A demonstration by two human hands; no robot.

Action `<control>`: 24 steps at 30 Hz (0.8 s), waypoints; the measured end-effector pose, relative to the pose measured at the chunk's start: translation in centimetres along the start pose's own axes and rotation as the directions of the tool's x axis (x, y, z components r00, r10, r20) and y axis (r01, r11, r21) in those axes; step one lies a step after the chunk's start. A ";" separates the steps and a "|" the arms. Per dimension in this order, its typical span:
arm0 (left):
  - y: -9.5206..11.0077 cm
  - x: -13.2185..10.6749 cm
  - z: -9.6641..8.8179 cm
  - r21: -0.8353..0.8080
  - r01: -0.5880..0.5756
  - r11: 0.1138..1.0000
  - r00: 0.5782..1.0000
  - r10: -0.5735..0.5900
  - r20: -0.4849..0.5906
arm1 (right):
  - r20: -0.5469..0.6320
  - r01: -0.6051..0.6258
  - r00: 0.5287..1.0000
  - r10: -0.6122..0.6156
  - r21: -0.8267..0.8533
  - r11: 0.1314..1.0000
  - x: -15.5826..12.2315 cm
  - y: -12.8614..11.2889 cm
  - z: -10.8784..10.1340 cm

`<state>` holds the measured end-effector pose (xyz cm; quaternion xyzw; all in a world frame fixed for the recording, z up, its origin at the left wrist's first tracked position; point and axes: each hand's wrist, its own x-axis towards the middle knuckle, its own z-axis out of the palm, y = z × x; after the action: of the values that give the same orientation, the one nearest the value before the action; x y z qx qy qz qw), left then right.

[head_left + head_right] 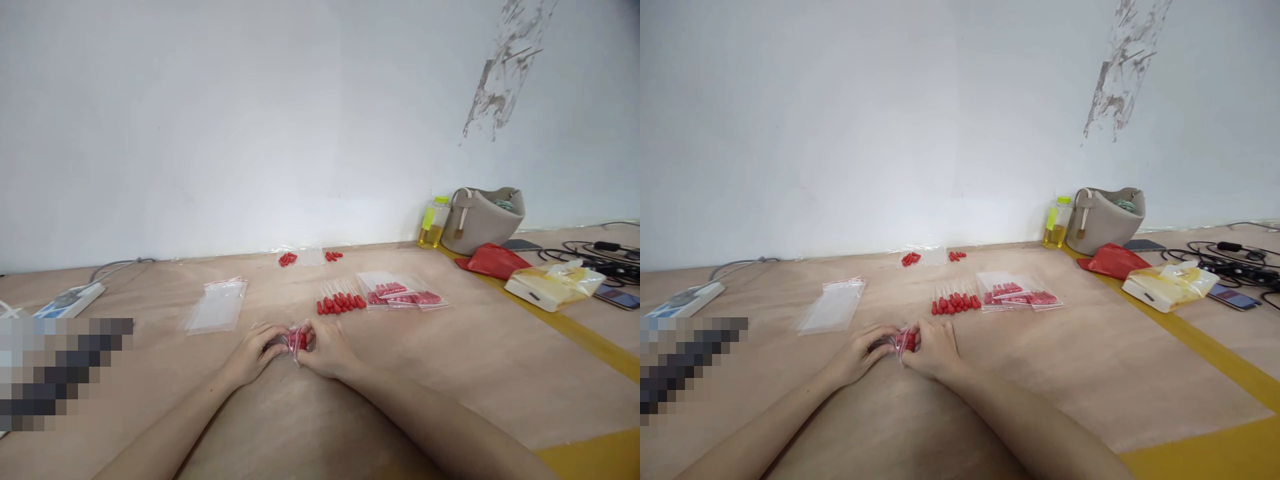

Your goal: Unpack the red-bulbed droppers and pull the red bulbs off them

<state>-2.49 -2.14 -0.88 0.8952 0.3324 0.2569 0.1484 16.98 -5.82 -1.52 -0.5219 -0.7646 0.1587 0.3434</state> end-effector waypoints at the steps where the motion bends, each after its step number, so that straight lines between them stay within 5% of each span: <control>1: 0.0 0.0 0.0 -0.002 0.001 1.000 1.000 -0.001 -0.004 | -0.017 0.016 1.000 -0.017 -0.025 1.000 0.0 -0.2 -0.1; 12: 0.3 0.0 -0.2 -0.025 0.030 0.999 0.999 -0.029 0.017 | 0.029 -0.051 0.998 0.053 -0.058 0.997 0.0 -1.5 -1.1; 19: 0.0 -0.2 -0.3 -0.064 0.083 0.995 0.997 -0.082 0.012 | 0.103 -0.079 0.993 0.062 0.173 0.982 0.6 0.8 -1.2; 24: -0.2 -0.3 -0.3 -0.049 0.112 0.993 0.994 -0.111 0.008 | 0.133 -0.173 0.983 0.128 0.412 0.895 1.2 3.0 -1.9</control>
<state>-2.96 -2.20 -0.77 0.8720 0.3751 0.2541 0.1853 20.07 -3.79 -1.56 -0.4843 -0.6861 0.3725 0.3951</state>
